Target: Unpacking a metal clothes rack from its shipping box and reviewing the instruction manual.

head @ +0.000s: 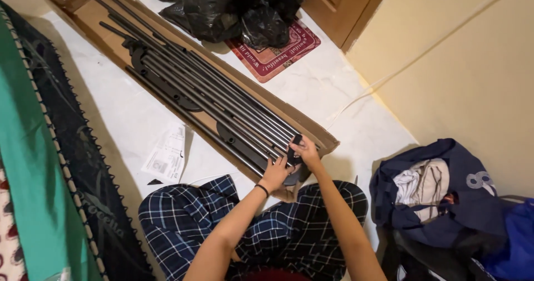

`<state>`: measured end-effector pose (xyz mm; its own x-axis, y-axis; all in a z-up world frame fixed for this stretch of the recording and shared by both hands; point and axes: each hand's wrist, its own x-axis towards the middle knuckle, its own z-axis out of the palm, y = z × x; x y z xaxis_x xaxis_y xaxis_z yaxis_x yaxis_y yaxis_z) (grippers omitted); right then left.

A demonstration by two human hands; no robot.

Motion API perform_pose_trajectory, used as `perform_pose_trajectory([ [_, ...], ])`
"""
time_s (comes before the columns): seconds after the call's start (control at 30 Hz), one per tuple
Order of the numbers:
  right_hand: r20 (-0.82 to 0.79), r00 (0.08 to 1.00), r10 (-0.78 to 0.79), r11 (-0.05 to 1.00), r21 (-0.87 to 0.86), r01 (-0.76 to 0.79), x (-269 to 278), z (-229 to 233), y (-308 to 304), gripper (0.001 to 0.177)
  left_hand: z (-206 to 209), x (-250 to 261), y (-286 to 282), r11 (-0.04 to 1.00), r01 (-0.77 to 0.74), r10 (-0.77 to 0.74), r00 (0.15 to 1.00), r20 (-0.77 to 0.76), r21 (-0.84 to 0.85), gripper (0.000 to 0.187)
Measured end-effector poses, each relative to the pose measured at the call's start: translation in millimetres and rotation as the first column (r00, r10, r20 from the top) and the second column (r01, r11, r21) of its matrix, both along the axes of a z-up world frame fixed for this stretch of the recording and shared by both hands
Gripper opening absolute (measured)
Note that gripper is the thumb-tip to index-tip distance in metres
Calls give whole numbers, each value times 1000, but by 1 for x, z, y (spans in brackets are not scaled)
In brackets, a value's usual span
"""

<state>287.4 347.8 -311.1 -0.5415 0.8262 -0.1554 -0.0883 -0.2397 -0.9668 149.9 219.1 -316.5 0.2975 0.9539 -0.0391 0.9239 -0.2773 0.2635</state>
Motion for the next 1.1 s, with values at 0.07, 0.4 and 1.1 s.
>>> perform_pose_trajectory([
  [0.07,16,998,-53,999,-2,53,-5,-16,7,22,-10,4,-4,998,9,-9,1000,4,65,45],
  [0.4,233,972,-17,987,157,-20,-37,2,16,40,6,4,-14,997,35,-31,998,-61,64,40],
  [1.1,117,920,-374,862,409,299,-53,75,13,27,-5,3,-13,999,28,-20,984,-176,41,47],
])
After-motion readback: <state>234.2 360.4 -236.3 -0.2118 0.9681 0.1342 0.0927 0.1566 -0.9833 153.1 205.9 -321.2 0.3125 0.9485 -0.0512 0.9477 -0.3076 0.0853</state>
